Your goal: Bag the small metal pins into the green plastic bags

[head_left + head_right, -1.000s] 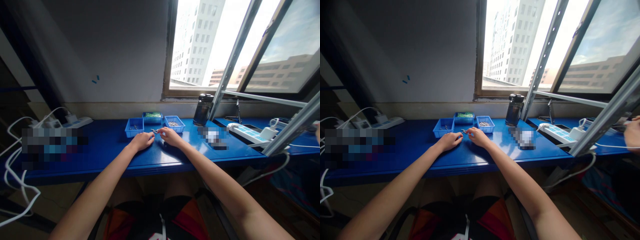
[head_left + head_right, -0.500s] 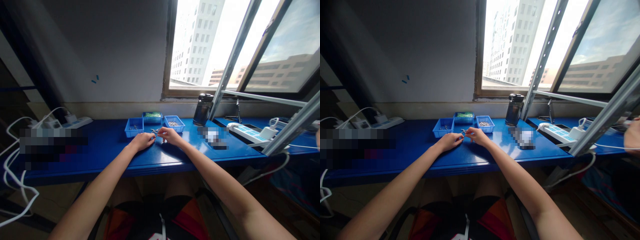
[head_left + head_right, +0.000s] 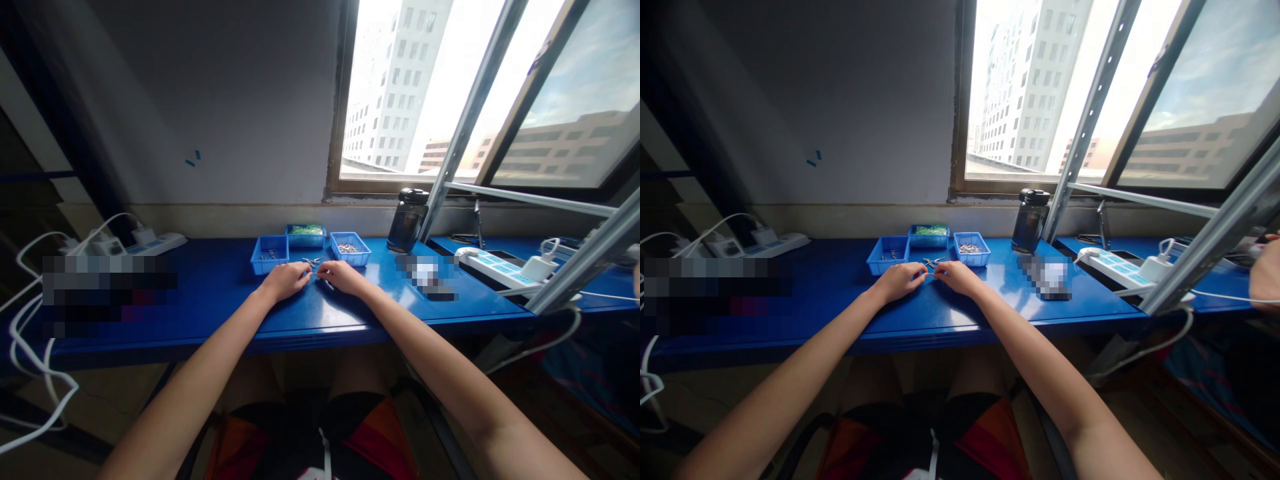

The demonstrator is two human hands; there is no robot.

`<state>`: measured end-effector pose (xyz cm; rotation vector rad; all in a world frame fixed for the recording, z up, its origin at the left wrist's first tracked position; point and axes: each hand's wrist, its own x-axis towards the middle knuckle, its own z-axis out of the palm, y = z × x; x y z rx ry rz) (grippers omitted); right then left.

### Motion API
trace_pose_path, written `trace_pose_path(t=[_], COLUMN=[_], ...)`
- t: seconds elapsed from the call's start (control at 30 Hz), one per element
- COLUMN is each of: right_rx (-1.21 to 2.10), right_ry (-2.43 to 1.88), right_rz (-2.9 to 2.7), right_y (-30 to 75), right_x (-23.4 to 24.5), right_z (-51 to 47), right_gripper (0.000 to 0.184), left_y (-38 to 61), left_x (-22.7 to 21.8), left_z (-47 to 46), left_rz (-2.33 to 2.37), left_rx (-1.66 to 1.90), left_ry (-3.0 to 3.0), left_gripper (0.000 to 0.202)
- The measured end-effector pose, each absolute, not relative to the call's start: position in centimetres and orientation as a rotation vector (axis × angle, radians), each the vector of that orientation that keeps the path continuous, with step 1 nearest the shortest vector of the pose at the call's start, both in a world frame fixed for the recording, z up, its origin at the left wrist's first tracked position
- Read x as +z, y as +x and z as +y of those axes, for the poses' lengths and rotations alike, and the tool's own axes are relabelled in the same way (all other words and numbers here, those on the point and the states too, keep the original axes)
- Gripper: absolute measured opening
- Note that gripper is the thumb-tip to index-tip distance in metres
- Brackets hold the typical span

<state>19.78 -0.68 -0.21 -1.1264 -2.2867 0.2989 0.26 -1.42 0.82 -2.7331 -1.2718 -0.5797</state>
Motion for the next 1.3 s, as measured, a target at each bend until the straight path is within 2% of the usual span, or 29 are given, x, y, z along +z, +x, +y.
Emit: trace_pose_path(t=[0.67, 0.83, 1.3], right_rx=[0.317, 0.330, 0.314], right_ry=[-1.134, -1.145, -1.109], right_rz=[-2.319, -2.308, -2.299], right_y=[19.2, 19.5, 19.7], right_x=[0.4, 0.5, 0.3], right_z=[-1.4, -1.5, -1.2], right_gripper=[0.018, 0.014, 0.022], left_y=[0.3, 0.3, 0.0], left_x=[0.7, 0.8, 0.5], left_z=[-1.5, -1.6, -0.9], left_rz=[-1.039, -1.111, -1.301], left_rx=[-0.699, -0.715, -0.604], left_ry=[-2.754, -2.728, -2.713], left_gripper=[0.022, 0.017, 0.025])
